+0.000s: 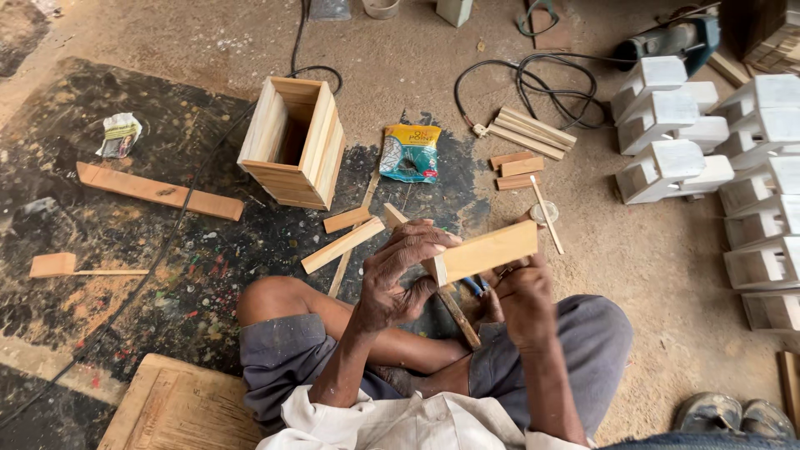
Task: The person sits on the floor and assembles small wooden boxes by applying glue to the edges of wooden planks, joining them together, and securing the joints with a hammer and nails. The person repeats this process for multiple box units.
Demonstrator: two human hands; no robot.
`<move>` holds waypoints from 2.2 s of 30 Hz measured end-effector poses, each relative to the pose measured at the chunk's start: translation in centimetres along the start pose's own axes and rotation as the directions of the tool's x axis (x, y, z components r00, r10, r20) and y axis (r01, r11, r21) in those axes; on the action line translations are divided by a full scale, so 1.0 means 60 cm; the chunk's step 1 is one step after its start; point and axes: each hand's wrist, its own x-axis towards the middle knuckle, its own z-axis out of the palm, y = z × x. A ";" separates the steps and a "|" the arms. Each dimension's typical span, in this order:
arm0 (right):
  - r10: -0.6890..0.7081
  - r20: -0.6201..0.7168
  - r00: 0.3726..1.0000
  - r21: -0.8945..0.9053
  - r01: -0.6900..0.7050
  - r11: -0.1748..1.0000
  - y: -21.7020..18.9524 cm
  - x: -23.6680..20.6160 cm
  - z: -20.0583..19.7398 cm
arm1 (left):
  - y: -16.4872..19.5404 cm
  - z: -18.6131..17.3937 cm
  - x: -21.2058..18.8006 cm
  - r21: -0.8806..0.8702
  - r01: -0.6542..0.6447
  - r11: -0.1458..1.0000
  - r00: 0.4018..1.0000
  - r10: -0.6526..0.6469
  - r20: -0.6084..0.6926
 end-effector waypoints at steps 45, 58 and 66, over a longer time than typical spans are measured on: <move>-0.425 -0.119 0.897 -0.389 0.352 0.852 -0.120 -0.009 0.178 | 0.069 0.017 -0.008 -0.112 0.175 0.978 0.938 -0.201 -0.283; -0.348 -0.132 0.928 -0.527 0.232 0.818 -0.136 0.021 0.174 | 0.071 0.003 -0.013 0.293 0.092 0.952 0.992 -0.114 0.059; -0.494 -0.004 0.869 -0.878 0.234 0.418 -0.138 0.007 0.090 | 0.042 -0.005 -0.024 -0.021 0.500 0.866 0.857 -0.498 -0.133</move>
